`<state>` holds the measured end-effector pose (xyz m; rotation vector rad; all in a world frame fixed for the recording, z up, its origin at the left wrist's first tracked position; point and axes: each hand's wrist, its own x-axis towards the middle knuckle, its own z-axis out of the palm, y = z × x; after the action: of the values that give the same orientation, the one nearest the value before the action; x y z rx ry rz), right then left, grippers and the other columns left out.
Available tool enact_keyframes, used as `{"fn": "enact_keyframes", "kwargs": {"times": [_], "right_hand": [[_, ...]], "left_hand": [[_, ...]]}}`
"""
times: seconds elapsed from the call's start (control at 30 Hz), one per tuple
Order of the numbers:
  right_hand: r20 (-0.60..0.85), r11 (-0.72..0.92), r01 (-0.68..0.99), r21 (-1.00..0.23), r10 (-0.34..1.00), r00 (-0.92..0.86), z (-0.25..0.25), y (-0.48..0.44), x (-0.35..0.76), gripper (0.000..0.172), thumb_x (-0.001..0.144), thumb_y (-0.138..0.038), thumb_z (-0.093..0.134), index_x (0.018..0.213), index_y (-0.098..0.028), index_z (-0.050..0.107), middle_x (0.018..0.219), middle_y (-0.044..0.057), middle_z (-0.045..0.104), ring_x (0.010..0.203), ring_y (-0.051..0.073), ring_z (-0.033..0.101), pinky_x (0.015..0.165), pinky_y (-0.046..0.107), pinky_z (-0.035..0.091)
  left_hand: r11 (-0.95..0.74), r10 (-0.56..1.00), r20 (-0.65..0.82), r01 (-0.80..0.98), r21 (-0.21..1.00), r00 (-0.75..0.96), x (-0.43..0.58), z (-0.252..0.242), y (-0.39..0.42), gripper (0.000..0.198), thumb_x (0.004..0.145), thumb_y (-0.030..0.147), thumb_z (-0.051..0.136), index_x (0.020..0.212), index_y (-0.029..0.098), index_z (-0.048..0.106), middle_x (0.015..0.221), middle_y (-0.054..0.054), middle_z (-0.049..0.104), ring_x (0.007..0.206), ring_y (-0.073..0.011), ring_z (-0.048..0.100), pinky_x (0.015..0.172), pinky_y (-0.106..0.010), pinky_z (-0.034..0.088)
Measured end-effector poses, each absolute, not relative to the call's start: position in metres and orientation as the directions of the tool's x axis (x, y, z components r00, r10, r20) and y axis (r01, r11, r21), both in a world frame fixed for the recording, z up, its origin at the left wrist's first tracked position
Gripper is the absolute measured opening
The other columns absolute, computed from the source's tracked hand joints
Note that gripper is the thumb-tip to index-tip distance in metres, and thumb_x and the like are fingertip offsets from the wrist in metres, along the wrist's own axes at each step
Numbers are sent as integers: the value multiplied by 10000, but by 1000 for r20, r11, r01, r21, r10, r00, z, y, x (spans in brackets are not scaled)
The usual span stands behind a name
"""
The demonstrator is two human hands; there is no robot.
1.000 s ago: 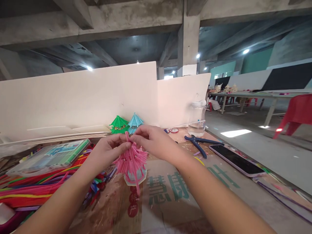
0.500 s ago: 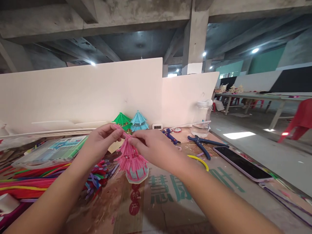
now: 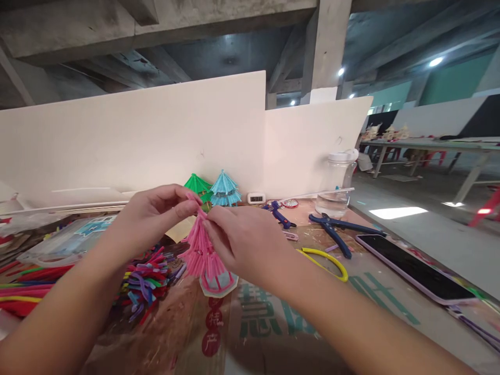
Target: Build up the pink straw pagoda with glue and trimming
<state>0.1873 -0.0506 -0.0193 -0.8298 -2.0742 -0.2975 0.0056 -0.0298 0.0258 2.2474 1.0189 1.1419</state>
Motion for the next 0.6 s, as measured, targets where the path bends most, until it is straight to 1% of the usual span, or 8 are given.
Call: {"fn": "enact_keyframes", "kwargs": {"times": [0.07, 0.1, 0.17, 0.27, 0.37, 0.47, 0.6], "right_hand": [[807, 729, 684, -34, 424, -412, -23, -52, 190, 285, 923, -229, 359, 685, -181, 510, 547, -23, 498, 493, 107, 406, 504, 245, 231], [809, 721, 692, -15, 416, -416, -25, -53, 192, 288, 920, -225, 367, 668, -182, 501, 539, -25, 487, 489, 107, 399, 506, 245, 232], [806, 709, 705, 14, 409, -427, -29, -54, 195, 294, 917, -223, 384, 644, -186, 488, 525, -29, 470, 485, 106, 391, 507, 244, 228], [775, 685, 728, 23, 448, -446, -34, -53, 198, 332, 926, -248, 386, 609, -190, 468, 506, -34, 445, 467, 103, 376, 495, 243, 203], [731, 652, 758, 22, 506, -457, -38, -52, 197, 327, 914, -237, 389, 600, -191, 466, 503, -34, 451, 458, 104, 373, 489, 248, 178], [665, 633, 773, 24, 568, -486, -43, -50, 193, 249, 869, -187, 435, 628, -186, 500, 512, -37, 485, 452, 103, 382, 486, 254, 159], [641, 632, 773, 62, 568, -516, -48, -50, 187, 210, 813, -152, 494, 607, -184, 520, 495, -34, 511, 441, 101, 395, 490, 260, 162]], "left_hand": [[-641, 767, 508, 443, 626, 392, 2, 34, -26, 290, 800, 416, 618, 967, 181, 656, 920, -35, 692, 825, -159, 613, 734, -257, 473], [-638, 770, 511, 476, 605, 382, 0, 37, -24, 318, 799, 421, 613, 1002, 181, 657, 937, -40, 697, 833, -165, 619, 739, -262, 477], [-614, 782, 509, 587, 528, 360, -3, 39, -20, 346, 798, 441, 598, 1021, 187, 673, 934, -41, 706, 826, -177, 625, 734, -275, 480], [-562, 805, 478, 712, 421, 352, -7, 33, -15, 377, 798, 492, 572, 1003, 201, 697, 941, -45, 711, 822, -197, 627, 717, -297, 484], [-568, 808, 438, 716, 406, 394, -9, 22, -11, 399, 804, 520, 552, 1010, 209, 696, 990, -51, 703, 857, -206, 626, 737, -309, 487], [-580, 803, 431, 705, 408, 412, -9, 13, -9, 366, 818, 492, 548, 1006, 212, 692, 976, -39, 698, 854, -193, 621, 742, -295, 483], [-590, 795, 448, 693, 414, 410, -4, 6, -8, 283, 825, 438, 562, 908, 204, 697, 919, -20, 697, 824, -175, 619, 728, -274, 477]]}}
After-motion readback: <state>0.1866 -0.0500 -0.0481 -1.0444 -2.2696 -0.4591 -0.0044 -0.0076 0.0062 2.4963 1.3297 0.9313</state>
